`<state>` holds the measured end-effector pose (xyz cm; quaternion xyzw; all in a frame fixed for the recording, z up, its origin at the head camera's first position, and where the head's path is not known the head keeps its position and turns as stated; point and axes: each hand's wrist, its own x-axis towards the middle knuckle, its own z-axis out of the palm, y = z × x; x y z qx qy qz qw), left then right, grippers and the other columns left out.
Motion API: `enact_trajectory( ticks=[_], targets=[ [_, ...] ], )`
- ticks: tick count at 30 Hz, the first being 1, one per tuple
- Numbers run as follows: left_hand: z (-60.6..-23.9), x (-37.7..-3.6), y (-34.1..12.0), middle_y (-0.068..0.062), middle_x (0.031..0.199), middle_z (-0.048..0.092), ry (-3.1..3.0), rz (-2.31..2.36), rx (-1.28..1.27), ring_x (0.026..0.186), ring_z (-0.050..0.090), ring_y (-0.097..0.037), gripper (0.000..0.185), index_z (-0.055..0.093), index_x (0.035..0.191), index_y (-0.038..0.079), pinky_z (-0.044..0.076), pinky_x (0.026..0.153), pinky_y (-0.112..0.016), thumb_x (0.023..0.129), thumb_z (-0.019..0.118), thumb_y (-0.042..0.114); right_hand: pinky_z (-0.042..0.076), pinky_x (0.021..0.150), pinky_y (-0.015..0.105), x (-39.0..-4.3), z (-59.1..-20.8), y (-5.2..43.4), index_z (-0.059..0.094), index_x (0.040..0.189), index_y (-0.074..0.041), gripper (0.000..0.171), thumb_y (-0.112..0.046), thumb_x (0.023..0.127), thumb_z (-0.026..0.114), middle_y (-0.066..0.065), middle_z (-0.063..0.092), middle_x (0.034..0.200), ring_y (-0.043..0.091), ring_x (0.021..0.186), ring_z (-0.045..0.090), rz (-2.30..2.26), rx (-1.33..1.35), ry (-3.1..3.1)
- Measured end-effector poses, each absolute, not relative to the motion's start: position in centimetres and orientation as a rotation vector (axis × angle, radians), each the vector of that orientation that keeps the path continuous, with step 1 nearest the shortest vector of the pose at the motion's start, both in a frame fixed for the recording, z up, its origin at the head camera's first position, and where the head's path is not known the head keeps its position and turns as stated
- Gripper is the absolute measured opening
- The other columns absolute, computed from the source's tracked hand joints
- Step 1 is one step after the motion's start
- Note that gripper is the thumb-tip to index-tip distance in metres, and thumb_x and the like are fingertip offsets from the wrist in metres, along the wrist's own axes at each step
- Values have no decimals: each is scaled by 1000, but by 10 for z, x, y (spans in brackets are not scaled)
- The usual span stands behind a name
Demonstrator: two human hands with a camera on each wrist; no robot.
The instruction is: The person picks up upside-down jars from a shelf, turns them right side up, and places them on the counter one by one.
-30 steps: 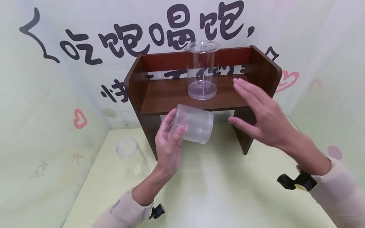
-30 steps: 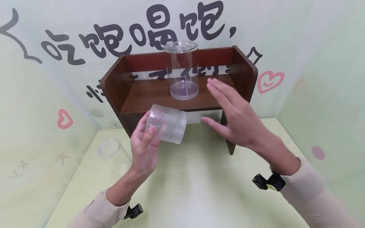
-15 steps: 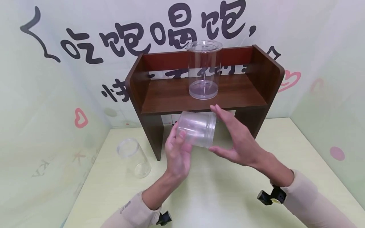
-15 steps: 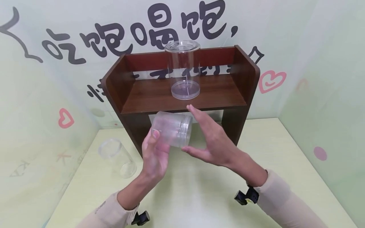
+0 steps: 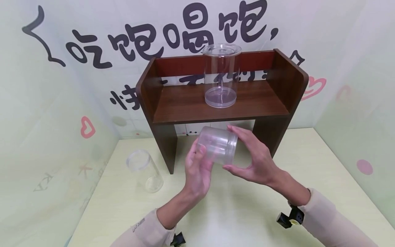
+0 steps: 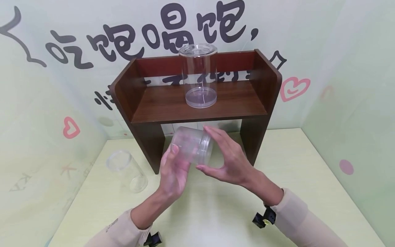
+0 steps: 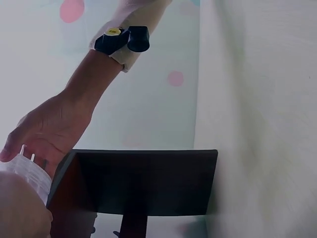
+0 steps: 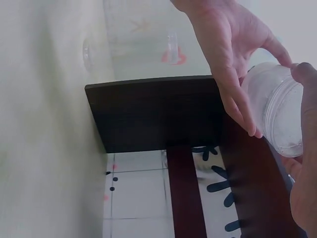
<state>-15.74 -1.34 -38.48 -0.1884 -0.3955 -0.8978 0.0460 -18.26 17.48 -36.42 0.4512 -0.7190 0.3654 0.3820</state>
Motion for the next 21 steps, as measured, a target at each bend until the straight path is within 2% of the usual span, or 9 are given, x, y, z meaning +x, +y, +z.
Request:
enact_trajectory(
  ticks=[6, 12, 17, 21],
  targets=[
    [-390, -160, -19, -10, 142, 51, -1305, -2740, -631, 128, 58, -24, 76, 34, 157, -5, 49, 115, -39, 101, 69, 33, 46, 112, 20, -185, -369, 179, 50, 146, 15, 87, -51, 95, 75, 26, 62, 141, 37, 123, 62, 917, 1138, -1865],
    [-393, -162, -30, -11, 145, 52, -1511, -2677, -654, 131, 55, -20, 69, 30, 160, -7, 46, 117, -33, 104, 59, 22, 48, 110, 20, -184, -370, 187, 51, 147, 12, 86, -53, 95, 72, 24, 62, 142, 35, 123, 62, 888, 1146, -1921],
    [-390, -165, -43, -22, 164, 39, -1634, -2505, -744, 152, 41, -27, 70, 26, 162, -9, 36, 124, -31, 105, 56, 19, 54, 104, 24, -183, -370, 198, 51, 149, 7, 87, -59, 95, 69, 20, 60, 146, 32, 127, 62, 837, 1140, -2026],
    [-382, -170, -55, -23, 167, 36, -1703, -2313, -877, 158, 32, -33, 72, 28, 161, -8, 28, 128, -36, 106, 59, 25, 57, 102, 30, -184, -372, 208, 52, 149, 7, 88, -61, 96, 66, 18, 61, 147, 33, 127, 63, 763, 1157, -2069]
  ],
)
